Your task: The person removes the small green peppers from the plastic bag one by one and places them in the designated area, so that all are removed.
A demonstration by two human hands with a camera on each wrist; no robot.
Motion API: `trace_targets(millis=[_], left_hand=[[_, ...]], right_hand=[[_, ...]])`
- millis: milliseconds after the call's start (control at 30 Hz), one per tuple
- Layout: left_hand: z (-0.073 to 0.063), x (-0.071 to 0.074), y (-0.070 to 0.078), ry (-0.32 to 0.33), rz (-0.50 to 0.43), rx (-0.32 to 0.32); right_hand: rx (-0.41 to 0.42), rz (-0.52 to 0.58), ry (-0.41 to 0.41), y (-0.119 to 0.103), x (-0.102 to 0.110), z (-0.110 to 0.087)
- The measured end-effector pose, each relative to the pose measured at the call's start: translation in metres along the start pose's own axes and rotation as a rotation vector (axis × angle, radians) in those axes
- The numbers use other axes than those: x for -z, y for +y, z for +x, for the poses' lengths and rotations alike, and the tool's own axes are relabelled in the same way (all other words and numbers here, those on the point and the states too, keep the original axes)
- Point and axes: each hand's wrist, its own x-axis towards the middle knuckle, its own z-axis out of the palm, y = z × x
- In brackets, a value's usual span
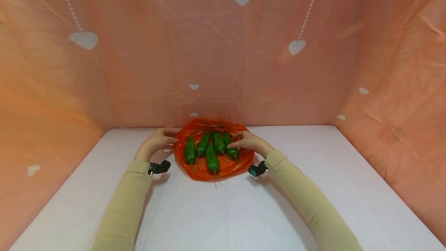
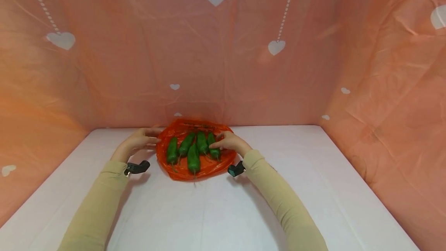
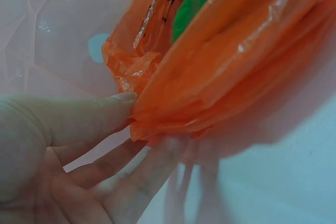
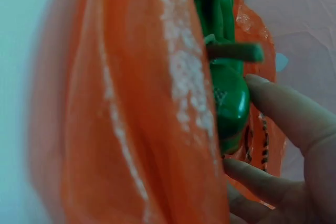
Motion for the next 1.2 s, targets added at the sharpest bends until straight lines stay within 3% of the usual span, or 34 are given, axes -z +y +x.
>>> trace_targets(millis=[333,467,600,833,1200], left_hand=[[0.0007,-0.0005,0.0012,-0.004,-0.043,0.017],[-0.0006,0.0003,-0.0009,-0.011,-0.064,-0.011],[-0.0025,0.0016,-0.0017,-0.026,-0.085,-0.050],[0.0011,-0.0004,0.0007,0.006,-0.032,0.012],[0.0020,0.0001,-0.0009,-0.003,-0.044,0.002]], right_hand=[[0.035,-0.129,0.047,0.0000,-0.0055,0.0008],[0.043,-0.143,0.059,-0.0003,-0.0066,0.0003],[0.038,-0.102,0.046,-0.0016,-0.0057,0.0002],[0.005,-0.041,0.027,-0.0060,-0.0016,0.0002],[0.003,0.006,0.015,-0.0047,0.0010,0.0023]])
